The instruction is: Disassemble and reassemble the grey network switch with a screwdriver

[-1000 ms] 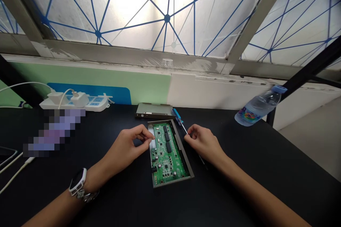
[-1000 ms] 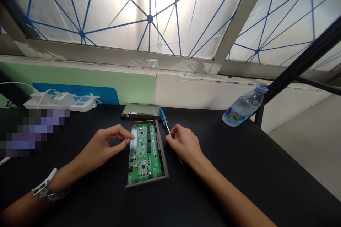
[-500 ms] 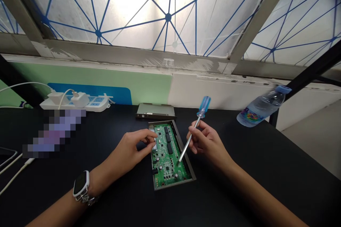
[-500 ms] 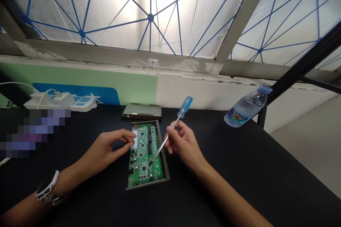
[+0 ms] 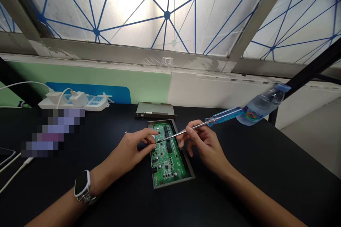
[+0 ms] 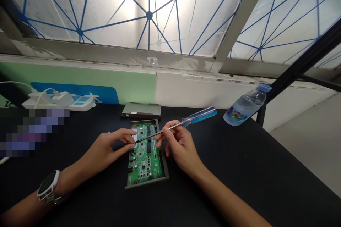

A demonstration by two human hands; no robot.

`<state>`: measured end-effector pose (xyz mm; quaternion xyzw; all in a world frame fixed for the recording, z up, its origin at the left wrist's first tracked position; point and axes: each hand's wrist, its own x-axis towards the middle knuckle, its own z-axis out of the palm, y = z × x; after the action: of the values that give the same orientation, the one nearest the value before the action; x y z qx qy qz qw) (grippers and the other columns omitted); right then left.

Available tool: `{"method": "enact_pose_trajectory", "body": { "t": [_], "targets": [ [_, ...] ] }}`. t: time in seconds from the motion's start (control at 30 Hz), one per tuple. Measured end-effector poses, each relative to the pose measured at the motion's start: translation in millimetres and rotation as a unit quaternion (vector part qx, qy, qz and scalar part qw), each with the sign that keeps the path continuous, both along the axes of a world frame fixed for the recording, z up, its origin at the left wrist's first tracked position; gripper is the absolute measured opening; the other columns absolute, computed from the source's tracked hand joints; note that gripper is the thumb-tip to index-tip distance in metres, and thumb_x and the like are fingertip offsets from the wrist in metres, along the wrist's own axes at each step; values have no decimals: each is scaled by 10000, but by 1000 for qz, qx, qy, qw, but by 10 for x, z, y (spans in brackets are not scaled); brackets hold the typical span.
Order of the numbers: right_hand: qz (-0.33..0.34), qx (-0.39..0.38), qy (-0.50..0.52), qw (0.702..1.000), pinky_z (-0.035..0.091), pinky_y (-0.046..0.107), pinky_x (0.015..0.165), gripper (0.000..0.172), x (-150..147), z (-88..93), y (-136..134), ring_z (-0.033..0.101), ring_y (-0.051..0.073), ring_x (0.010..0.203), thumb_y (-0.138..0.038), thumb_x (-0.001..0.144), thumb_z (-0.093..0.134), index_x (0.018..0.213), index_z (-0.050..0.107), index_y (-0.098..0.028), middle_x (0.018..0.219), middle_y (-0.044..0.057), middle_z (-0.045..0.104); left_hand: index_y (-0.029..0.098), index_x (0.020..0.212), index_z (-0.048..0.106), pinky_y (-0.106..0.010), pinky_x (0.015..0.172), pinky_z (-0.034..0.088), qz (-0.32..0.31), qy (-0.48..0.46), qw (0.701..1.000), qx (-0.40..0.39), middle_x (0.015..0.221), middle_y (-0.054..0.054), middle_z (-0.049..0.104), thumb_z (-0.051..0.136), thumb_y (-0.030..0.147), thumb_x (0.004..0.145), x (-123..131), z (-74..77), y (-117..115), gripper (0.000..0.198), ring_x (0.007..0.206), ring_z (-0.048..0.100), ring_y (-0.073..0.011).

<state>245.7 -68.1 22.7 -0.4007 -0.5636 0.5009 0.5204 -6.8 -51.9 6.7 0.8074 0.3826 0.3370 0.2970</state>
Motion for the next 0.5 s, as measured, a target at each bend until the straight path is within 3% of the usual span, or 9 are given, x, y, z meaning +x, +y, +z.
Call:
{"method": "enact_pose_trajectory", "body": {
  "t": [0.5],
  "targets": [
    [44, 1, -37, 998, 457, 199, 439, 197, 30, -11, -3, 665, 163, 738, -404, 1018, 589, 970, 529, -222, 873, 49, 689, 292, 1308, 589, -286, 816, 562, -5, 58, 998, 39, 976, 8, 744, 602, 191, 974, -42, -88, 3, 349, 904, 731, -176]
  ]
}}
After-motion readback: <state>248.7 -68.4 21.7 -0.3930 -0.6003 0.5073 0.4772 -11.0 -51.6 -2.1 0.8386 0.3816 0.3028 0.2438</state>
